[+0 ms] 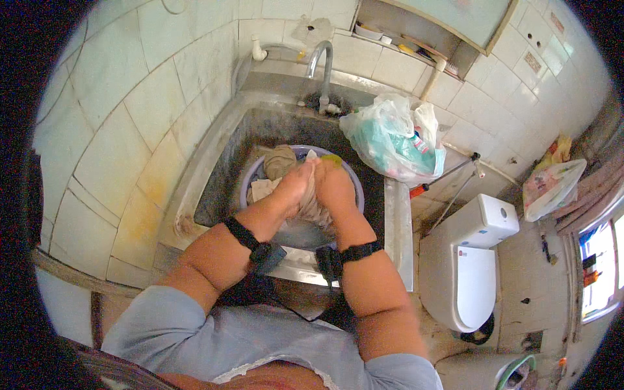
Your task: The person is hand-washing a garment in a basin, scrubbing the fabric with their hands and wringing it.
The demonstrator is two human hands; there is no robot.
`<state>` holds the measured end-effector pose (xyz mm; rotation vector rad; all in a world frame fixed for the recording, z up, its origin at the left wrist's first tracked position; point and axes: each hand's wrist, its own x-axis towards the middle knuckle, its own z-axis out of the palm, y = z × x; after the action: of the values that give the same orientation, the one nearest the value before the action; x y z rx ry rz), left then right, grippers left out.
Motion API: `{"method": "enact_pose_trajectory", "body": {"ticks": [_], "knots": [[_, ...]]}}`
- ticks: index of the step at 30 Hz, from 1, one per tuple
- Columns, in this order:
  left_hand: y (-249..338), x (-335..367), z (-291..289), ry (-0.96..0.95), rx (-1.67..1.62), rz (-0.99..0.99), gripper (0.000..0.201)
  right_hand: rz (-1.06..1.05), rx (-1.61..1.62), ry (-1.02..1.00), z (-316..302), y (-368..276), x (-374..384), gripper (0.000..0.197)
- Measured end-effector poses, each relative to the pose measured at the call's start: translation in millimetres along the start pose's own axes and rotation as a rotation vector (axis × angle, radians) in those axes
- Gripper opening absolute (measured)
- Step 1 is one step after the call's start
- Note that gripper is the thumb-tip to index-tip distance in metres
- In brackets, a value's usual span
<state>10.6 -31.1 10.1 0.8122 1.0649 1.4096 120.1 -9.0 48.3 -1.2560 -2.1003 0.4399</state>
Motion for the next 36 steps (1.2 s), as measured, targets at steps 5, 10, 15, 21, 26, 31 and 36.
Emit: {"method": "enact_pose_trajectory", "body": {"ticks": [5, 10, 15, 21, 26, 31, 36], "knots": [[-9.1, 9.4, 0.3, -0.092, 0.121, 0.108, 0.043, -0.01, 0.054, 0.105, 15.0, 32.8, 4.6, 0.043], [3.1, -2.1, -1.8, -0.038, -0.065, -0.05, 0.042, -0.082, 0.07, -0.029, -15.2, -29.5, -17.7, 0.037], [-32.9, 26.7, -3.1, -0.083, -0.198, -0.063, 0.043, 0.003, 0.104, 0.017, -1.0, 0.8, 0.6, 0.039], [-7.1, 10.9, 1.2, -0.184, -0.347, -0.16, 0.045, 0.143, 0.389, -0.022, 10.5, 39.1, 8.8, 0.048], [27.7, 4.5, -9.4, -0.096, -0.481, -0.127, 0.052, 0.374, 0.762, -0.157, 1.0, 34.7, 4.6, 0.045], [19.9, 28.3, -30.9, 0.026, -0.668, -0.054, 0.053, 0.249, 0.727, -0.445, -17.3, 32.0, 2.1, 0.023], [27.2, 3.3, 6.2, 0.105, -0.381, -0.071, 0.039, 0.069, 0.743, -0.155, -8.2, 27.4, -0.1, 0.021]]}}
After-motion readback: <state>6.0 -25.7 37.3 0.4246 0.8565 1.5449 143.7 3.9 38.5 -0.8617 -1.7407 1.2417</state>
